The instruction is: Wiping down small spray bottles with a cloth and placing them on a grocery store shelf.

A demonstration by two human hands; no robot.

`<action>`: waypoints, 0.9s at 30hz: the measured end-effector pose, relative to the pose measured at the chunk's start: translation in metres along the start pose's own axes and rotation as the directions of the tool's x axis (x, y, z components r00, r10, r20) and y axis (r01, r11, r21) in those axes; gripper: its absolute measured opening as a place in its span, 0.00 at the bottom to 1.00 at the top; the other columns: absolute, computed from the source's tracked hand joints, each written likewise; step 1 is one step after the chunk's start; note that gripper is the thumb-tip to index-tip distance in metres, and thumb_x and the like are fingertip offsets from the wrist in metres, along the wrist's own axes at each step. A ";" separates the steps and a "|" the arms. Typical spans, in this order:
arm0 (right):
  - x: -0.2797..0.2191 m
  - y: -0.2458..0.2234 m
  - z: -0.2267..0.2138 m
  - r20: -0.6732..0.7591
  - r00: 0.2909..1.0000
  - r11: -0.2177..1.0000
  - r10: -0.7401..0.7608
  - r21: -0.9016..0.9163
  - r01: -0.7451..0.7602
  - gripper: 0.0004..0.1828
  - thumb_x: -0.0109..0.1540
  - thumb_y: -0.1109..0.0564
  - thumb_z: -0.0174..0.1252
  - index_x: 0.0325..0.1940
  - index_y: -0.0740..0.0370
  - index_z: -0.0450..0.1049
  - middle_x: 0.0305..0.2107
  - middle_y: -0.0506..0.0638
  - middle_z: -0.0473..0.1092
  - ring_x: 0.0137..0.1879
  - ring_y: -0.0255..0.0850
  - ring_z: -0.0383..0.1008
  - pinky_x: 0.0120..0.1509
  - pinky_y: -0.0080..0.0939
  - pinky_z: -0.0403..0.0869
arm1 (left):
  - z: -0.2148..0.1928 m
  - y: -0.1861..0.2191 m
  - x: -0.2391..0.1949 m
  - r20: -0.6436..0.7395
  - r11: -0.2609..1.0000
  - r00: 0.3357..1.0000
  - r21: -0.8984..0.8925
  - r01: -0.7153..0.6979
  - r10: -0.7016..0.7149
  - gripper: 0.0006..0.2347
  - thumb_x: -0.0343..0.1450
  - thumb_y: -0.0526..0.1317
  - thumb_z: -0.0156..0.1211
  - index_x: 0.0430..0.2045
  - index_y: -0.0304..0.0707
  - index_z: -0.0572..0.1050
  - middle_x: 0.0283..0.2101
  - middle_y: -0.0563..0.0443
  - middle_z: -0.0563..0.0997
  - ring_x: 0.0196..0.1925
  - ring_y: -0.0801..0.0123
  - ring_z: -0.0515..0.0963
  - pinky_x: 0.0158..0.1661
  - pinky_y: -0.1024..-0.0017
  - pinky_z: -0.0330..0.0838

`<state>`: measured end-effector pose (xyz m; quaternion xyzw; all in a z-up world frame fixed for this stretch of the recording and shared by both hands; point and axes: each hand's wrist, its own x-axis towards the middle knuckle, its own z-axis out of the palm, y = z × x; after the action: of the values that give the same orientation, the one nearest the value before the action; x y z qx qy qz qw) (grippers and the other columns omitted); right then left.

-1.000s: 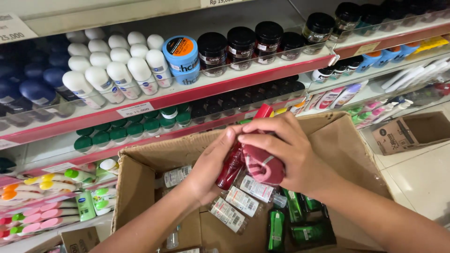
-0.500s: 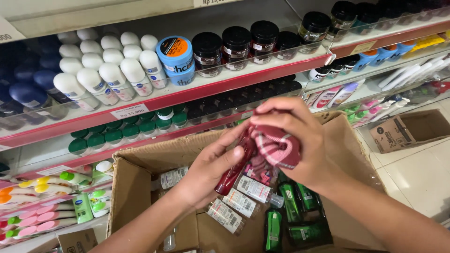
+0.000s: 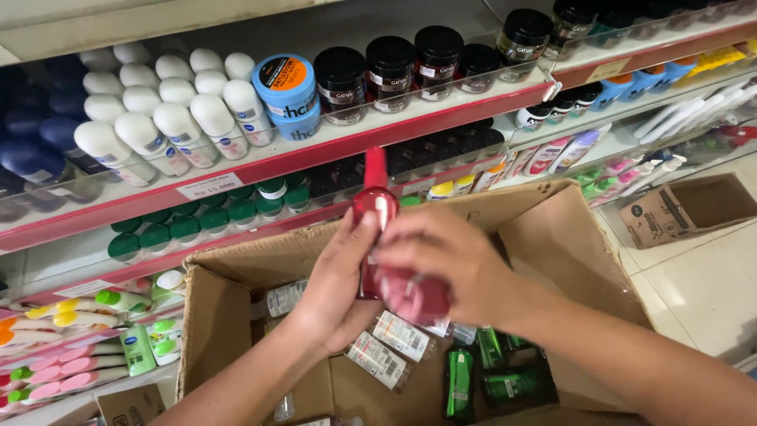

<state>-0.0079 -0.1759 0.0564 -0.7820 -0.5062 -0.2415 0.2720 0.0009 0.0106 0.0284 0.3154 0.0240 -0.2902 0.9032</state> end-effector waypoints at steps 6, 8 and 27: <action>0.001 -0.005 0.004 -0.027 0.958 0.939 0.286 0.207 -0.274 0.23 0.56 0.53 0.71 0.53 0.58 0.76 0.51 0.53 0.70 0.51 0.44 0.77 0.55 0.40 0.77 | 0.012 0.002 0.000 -0.157 0.996 0.985 -0.039 -0.079 0.072 0.10 0.75 0.48 0.47 0.43 0.46 0.68 0.39 0.52 0.78 0.40 0.69 0.80 0.42 0.62 0.79; 0.003 -0.016 0.009 0.018 0.983 0.970 0.184 0.159 -0.184 0.28 0.54 0.52 0.73 0.55 0.61 0.75 0.52 0.55 0.68 0.53 0.50 0.74 0.59 0.47 0.74 | -0.002 -0.001 0.006 -0.205 0.990 0.972 -0.055 -0.132 0.118 0.13 0.77 0.51 0.49 0.43 0.40 0.68 0.36 0.48 0.77 0.36 0.66 0.78 0.38 0.65 0.77; 0.005 -0.016 0.010 0.028 0.983 0.980 0.179 0.087 -0.181 0.27 0.54 0.57 0.74 0.55 0.60 0.74 0.52 0.53 0.69 0.56 0.51 0.76 0.60 0.48 0.76 | -0.005 0.001 0.004 -0.151 0.981 0.969 0.043 -0.192 0.196 0.20 0.78 0.55 0.41 0.43 0.36 0.71 0.36 0.47 0.76 0.37 0.66 0.78 0.41 0.64 0.78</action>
<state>-0.0199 -0.1605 0.0552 -0.8139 -0.4464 -0.1854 0.3224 0.0057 0.0119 0.0238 0.3505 0.0590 -0.1756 0.9181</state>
